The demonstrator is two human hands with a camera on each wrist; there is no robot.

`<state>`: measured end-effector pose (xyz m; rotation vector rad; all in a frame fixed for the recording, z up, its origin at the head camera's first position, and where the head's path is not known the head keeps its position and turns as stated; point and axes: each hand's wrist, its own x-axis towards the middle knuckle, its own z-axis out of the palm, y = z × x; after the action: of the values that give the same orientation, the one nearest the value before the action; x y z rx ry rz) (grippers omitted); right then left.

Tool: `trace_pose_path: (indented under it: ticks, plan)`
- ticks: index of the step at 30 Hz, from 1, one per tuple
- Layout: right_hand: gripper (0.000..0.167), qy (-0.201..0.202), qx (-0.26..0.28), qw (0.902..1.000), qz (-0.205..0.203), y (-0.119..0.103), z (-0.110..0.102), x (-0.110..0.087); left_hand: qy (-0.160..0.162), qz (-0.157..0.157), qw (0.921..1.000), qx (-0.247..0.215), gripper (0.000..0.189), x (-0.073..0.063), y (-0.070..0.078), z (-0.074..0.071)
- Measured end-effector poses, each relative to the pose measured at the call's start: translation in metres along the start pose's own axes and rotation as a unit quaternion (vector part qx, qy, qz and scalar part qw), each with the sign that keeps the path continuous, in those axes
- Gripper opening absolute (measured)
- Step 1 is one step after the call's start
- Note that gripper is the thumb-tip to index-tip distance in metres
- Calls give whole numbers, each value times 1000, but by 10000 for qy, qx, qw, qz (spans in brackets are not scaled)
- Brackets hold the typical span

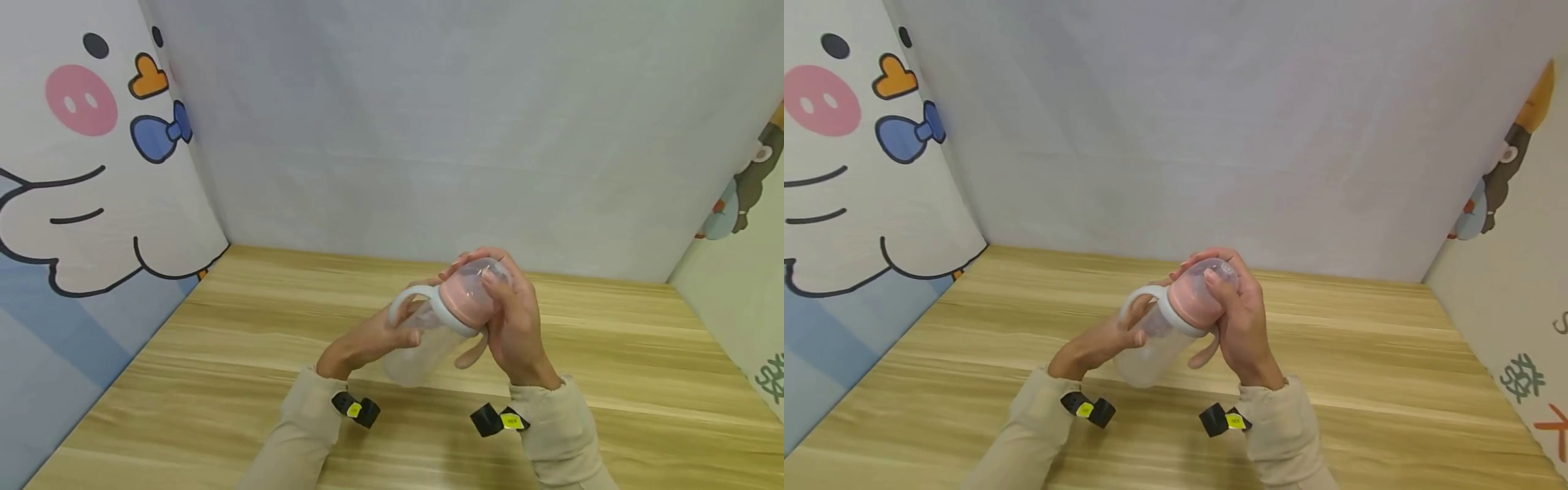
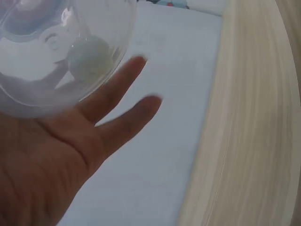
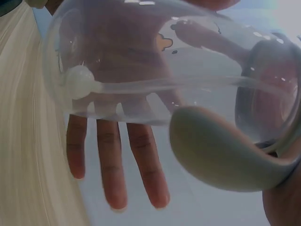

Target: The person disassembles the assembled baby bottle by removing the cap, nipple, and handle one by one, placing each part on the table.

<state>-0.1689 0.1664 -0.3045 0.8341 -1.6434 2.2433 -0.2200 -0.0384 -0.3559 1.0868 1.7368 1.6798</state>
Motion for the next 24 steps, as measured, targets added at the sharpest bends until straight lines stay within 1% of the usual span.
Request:
trace_pose_path:
  ticks: [1,3,4,5,8,11,13,15,18,21,24]
  plan:
    - [26,-53,-33,10000,-42,0,0,0,-162,-89,9998,18,126,-1,-1,0]
    - [26,-134,-69,9998,-101,1,-1,-1,-359,-245,9990,118,128,-2,-2,1]
    - [26,-168,-76,9998,-122,1,-2,-1,-434,-276,9986,147,127,-3,-2,2]
    - [26,-194,-79,9997,-128,1,-2,-1,-476,-243,9985,127,126,-3,-3,3]
    - [27,-230,-61,9996,-126,0,-3,-2,-508,-84,9987,42,116,-2,-4,6]
    - [28,-253,24,9996,-120,0,-3,-1,-540,-25,9985,-84,104,0,-4,8]
    - [28,-236,57,9997,-84,1,-4,-1,-509,-17,9987,2,96,1,-4,9]
    - [27,-102,-39,9999,78,2,-4,-1,-481,-26,9988,32,90,2,-3,11]
    - [27,307,-352,9975,536,3,-2,-1,-309,54,9992,244,81,4,-2,13]
    - [32,801,-610,9897,1017,5,1,0,-126,109,9995,275,75,7,-1,15]
    - [38,1181,-663,9835,1197,8,3,1,123,38,9990,426,71,7,-1,16]
